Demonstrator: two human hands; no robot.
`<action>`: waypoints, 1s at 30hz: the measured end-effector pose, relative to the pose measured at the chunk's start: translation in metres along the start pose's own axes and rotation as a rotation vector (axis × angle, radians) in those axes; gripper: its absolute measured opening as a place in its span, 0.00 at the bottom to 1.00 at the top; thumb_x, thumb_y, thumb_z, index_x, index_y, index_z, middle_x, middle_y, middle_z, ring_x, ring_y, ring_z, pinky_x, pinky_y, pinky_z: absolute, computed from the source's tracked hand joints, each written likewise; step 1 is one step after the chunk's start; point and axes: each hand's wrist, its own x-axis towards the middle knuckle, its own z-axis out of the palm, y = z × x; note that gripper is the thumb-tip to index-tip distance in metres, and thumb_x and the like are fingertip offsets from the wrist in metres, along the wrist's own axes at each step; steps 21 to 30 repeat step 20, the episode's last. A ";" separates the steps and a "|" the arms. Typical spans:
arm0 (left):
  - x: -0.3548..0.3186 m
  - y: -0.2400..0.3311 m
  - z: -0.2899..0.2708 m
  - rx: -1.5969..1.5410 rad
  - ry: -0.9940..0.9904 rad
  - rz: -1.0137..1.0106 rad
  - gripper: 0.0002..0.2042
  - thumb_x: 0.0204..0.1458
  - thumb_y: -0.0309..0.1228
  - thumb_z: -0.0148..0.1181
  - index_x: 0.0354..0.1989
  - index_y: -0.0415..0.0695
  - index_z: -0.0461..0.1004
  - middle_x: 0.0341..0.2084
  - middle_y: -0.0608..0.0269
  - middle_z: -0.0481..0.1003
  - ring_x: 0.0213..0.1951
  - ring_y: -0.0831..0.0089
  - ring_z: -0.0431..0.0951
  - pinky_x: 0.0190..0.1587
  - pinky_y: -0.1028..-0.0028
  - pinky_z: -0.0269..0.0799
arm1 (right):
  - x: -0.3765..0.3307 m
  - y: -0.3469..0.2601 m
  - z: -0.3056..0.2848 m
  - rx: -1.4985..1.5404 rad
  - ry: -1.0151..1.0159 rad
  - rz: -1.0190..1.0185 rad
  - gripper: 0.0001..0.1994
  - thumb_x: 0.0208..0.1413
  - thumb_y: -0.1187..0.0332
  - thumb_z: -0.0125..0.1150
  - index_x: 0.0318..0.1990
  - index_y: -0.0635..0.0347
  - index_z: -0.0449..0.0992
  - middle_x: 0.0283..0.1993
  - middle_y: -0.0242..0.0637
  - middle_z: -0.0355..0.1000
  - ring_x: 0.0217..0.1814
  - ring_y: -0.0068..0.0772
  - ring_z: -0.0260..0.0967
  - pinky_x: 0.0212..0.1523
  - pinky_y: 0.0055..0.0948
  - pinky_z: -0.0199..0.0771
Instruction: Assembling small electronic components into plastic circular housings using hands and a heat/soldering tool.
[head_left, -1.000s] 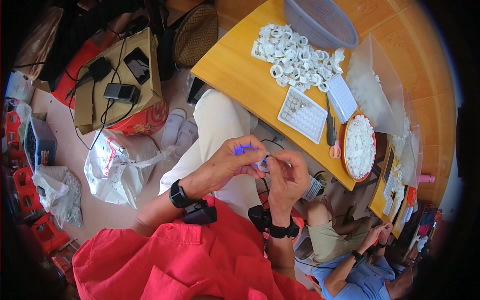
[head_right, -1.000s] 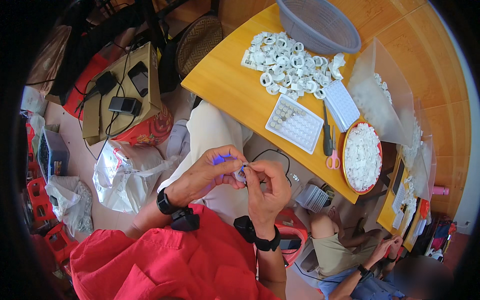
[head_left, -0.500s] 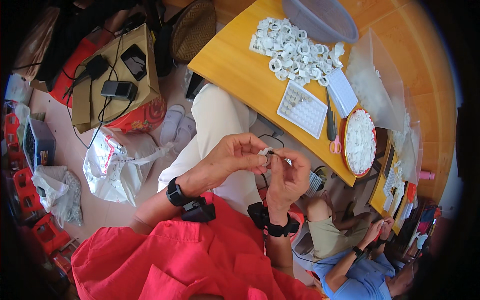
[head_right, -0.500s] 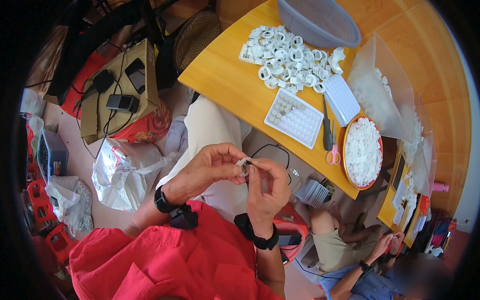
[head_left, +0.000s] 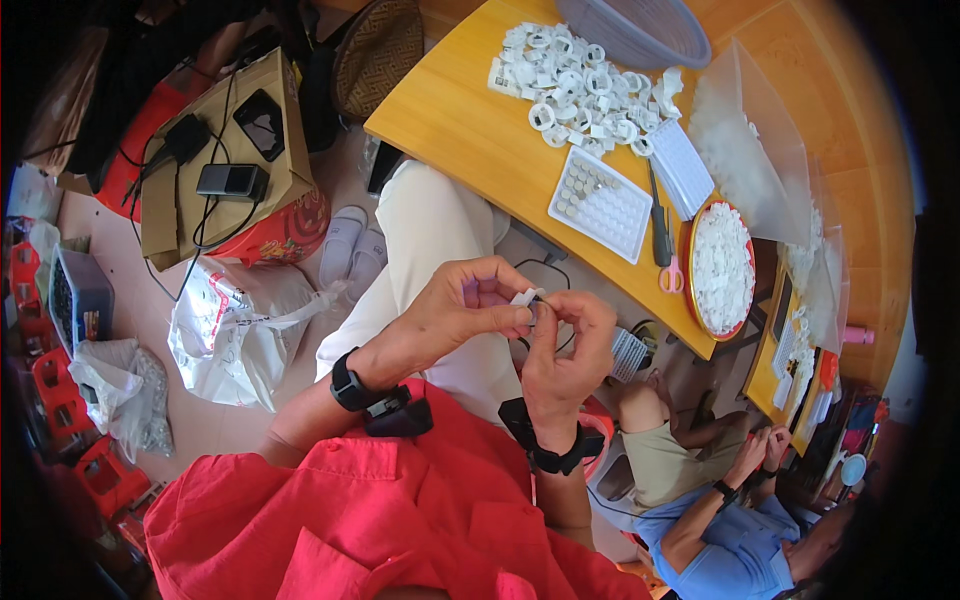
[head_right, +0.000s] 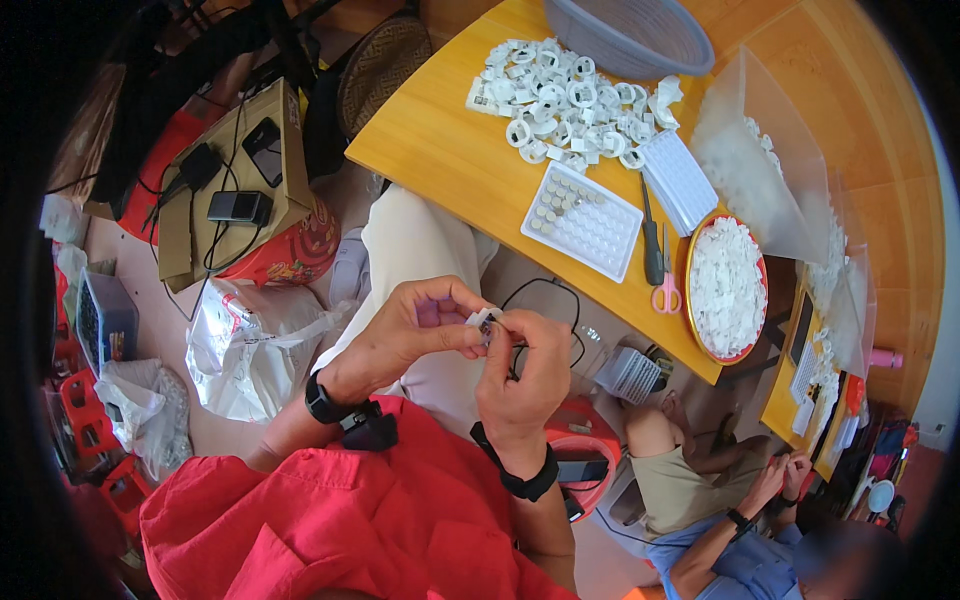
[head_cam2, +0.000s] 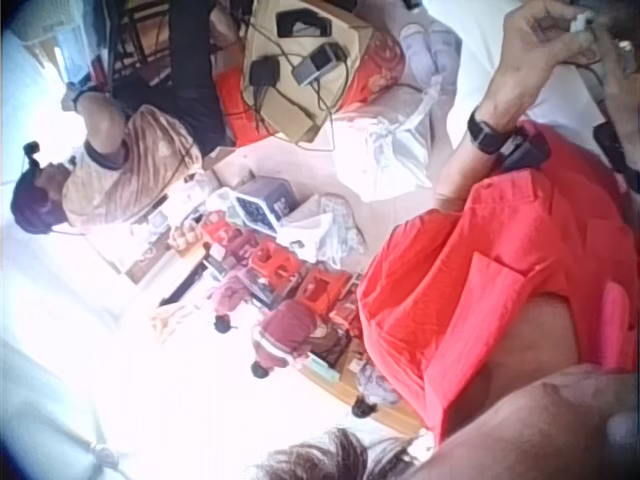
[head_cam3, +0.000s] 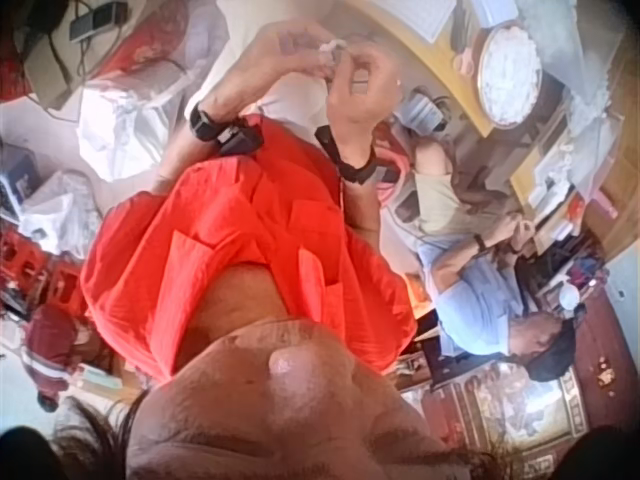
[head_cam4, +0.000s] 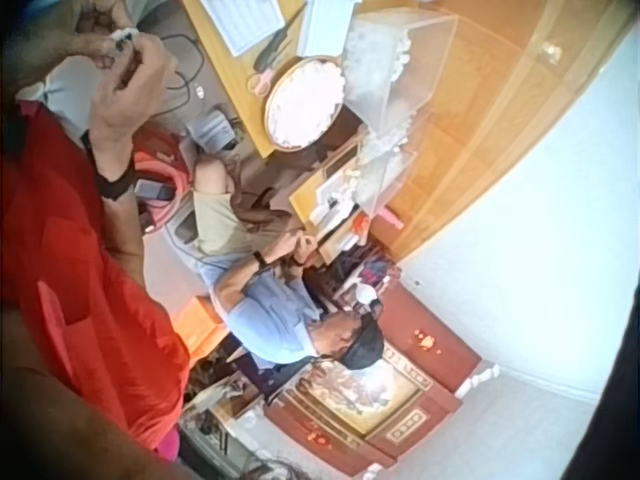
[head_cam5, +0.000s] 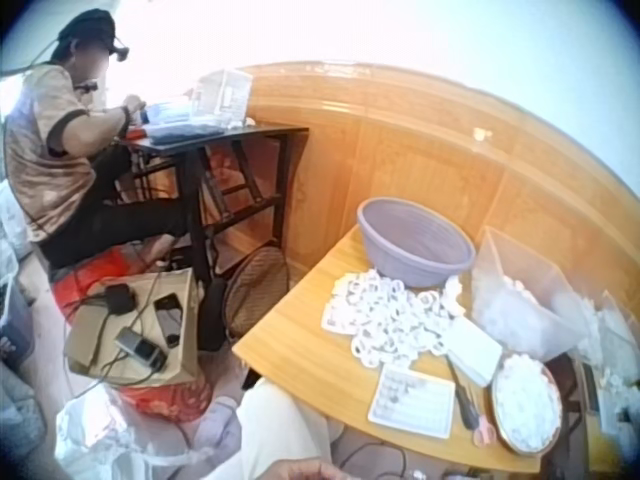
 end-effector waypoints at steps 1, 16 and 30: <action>0.000 0.000 0.000 0.010 -0.013 0.017 0.11 0.49 0.24 0.59 0.41 0.37 0.70 0.33 0.62 0.75 0.35 0.78 0.75 0.41 0.77 0.72 | 0.001 -0.001 -0.001 -0.086 -0.021 -0.058 0.10 0.43 0.84 0.57 0.34 0.63 0.69 0.30 0.38 0.69 0.28 0.38 0.65 0.28 0.30 0.65; 0.002 -0.005 0.009 -0.066 -0.008 0.020 0.14 0.51 0.24 0.56 0.46 0.37 0.70 0.39 0.61 0.71 0.39 0.74 0.75 0.43 0.74 0.72 | 0.006 0.002 -0.014 0.314 -0.043 0.200 0.10 0.46 0.82 0.58 0.37 0.64 0.68 0.38 0.38 0.66 0.36 0.27 0.66 0.35 0.23 0.69; 0.003 -0.006 0.006 -0.014 -0.018 0.032 0.16 0.52 0.25 0.55 0.49 0.37 0.69 0.42 0.60 0.70 0.41 0.71 0.74 0.44 0.73 0.72 | 0.000 0.006 -0.016 0.456 -0.056 0.339 0.10 0.48 0.82 0.57 0.39 0.66 0.69 0.45 0.40 0.62 0.41 0.26 0.66 0.41 0.22 0.71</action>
